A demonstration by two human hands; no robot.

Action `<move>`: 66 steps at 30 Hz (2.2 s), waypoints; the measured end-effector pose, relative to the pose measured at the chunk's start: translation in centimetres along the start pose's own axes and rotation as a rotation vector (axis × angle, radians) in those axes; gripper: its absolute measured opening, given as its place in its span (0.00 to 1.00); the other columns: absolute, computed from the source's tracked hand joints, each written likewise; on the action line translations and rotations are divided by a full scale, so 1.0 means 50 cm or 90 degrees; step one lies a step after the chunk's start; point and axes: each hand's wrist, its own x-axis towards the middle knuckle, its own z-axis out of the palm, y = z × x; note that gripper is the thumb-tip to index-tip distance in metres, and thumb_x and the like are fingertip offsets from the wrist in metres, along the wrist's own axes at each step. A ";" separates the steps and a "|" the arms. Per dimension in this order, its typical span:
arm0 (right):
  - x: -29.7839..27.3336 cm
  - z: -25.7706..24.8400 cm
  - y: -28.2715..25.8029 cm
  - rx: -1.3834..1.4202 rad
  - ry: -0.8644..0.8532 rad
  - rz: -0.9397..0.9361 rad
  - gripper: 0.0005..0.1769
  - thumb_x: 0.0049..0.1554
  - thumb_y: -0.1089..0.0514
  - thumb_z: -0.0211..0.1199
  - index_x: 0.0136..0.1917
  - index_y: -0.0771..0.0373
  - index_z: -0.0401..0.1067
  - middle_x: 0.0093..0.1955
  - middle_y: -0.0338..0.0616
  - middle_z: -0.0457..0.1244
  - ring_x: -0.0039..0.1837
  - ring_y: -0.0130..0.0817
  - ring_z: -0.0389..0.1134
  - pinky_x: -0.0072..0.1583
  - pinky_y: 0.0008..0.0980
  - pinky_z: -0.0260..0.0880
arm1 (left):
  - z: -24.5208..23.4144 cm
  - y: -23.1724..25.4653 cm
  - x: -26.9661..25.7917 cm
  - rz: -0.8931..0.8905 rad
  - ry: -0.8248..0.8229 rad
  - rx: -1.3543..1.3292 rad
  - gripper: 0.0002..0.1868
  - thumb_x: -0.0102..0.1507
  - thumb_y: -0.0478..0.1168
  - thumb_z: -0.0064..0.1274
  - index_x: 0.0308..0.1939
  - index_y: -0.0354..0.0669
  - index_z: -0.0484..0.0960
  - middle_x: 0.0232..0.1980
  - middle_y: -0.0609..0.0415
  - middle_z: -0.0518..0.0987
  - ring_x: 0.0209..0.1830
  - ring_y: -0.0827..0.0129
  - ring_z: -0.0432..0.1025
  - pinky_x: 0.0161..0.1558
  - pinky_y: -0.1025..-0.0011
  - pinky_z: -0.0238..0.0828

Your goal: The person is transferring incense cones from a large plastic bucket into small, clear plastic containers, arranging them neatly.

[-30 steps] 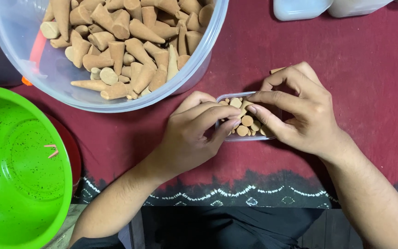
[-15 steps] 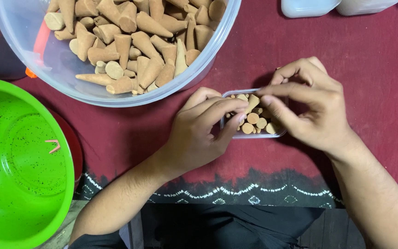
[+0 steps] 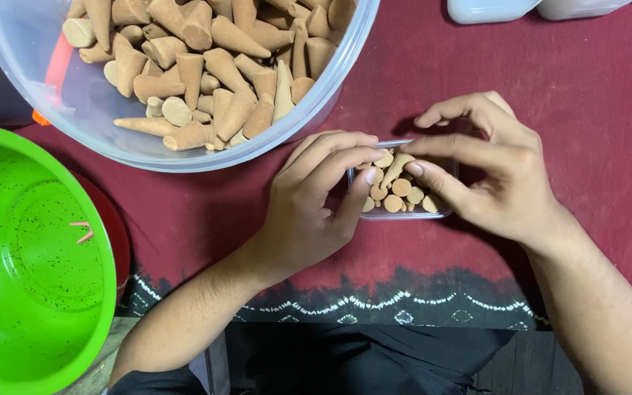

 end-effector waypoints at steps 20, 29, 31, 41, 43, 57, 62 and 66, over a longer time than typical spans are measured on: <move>0.010 -0.001 0.001 0.031 -0.080 -0.054 0.09 0.64 0.61 0.59 0.52 0.72 0.72 0.61 0.58 0.65 0.63 0.51 0.65 0.67 0.47 0.65 | -0.005 -0.003 -0.004 -0.029 0.012 -0.011 0.13 0.73 0.35 0.38 0.50 0.35 0.80 0.50 0.48 0.83 0.53 0.57 0.78 0.59 0.63 0.73; -0.021 0.013 0.017 -0.098 0.007 -0.186 0.11 0.62 0.57 0.65 0.50 0.69 0.73 0.52 0.53 0.71 0.58 0.48 0.70 0.65 0.46 0.64 | -0.009 0.000 -0.003 -0.031 0.016 -0.019 0.14 0.73 0.34 0.37 0.50 0.35 0.80 0.50 0.48 0.83 0.52 0.57 0.78 0.58 0.63 0.73; -0.023 0.018 0.009 -0.142 0.023 -0.212 0.11 0.61 0.54 0.68 0.50 0.65 0.76 0.51 0.49 0.72 0.57 0.43 0.71 0.61 0.42 0.60 | -0.010 0.000 -0.003 -0.037 0.015 -0.022 0.14 0.73 0.35 0.37 0.50 0.35 0.80 0.50 0.48 0.83 0.52 0.57 0.78 0.58 0.63 0.74; 0.004 0.019 -0.045 -0.179 -0.025 -0.265 0.02 0.63 0.62 0.66 0.48 0.63 0.78 0.54 0.45 0.73 0.55 0.42 0.72 0.61 0.44 0.58 | -0.012 0.002 -0.002 -0.031 0.016 -0.033 0.13 0.73 0.34 0.37 0.51 0.34 0.79 0.49 0.47 0.82 0.51 0.57 0.78 0.59 0.63 0.73; 0.006 0.021 -0.049 -0.179 -0.027 -0.270 0.03 0.63 0.61 0.66 0.49 0.62 0.79 0.55 0.45 0.73 0.56 0.43 0.72 0.62 0.45 0.59 | -0.013 0.003 -0.001 -0.031 0.016 -0.032 0.13 0.73 0.35 0.37 0.50 0.34 0.79 0.49 0.47 0.82 0.51 0.57 0.78 0.58 0.64 0.73; 0.014 0.025 -0.056 -0.204 -0.093 -0.224 0.09 0.60 0.53 0.70 0.53 0.57 0.82 0.57 0.51 0.67 0.64 0.50 0.65 0.68 0.53 0.55 | -0.009 -0.001 -0.003 -0.023 0.032 -0.027 0.14 0.72 0.33 0.36 0.50 0.33 0.79 0.48 0.46 0.82 0.51 0.56 0.77 0.58 0.62 0.73; 0.013 0.028 -0.061 -0.198 -0.084 -0.219 0.07 0.61 0.53 0.69 0.50 0.56 0.82 0.57 0.51 0.67 0.65 0.50 0.65 0.70 0.55 0.53 | -0.006 0.002 -0.004 -0.108 0.040 -0.076 0.12 0.70 0.34 0.41 0.50 0.37 0.80 0.51 0.49 0.82 0.54 0.62 0.77 0.57 0.67 0.76; 0.011 0.028 -0.059 -0.186 -0.083 -0.210 0.07 0.61 0.54 0.68 0.49 0.56 0.83 0.57 0.52 0.67 0.67 0.52 0.64 0.71 0.56 0.51 | -0.006 -0.002 -0.008 -0.238 -0.009 -0.181 0.13 0.68 0.39 0.48 0.56 0.42 0.78 0.57 0.55 0.81 0.58 0.70 0.76 0.57 0.73 0.78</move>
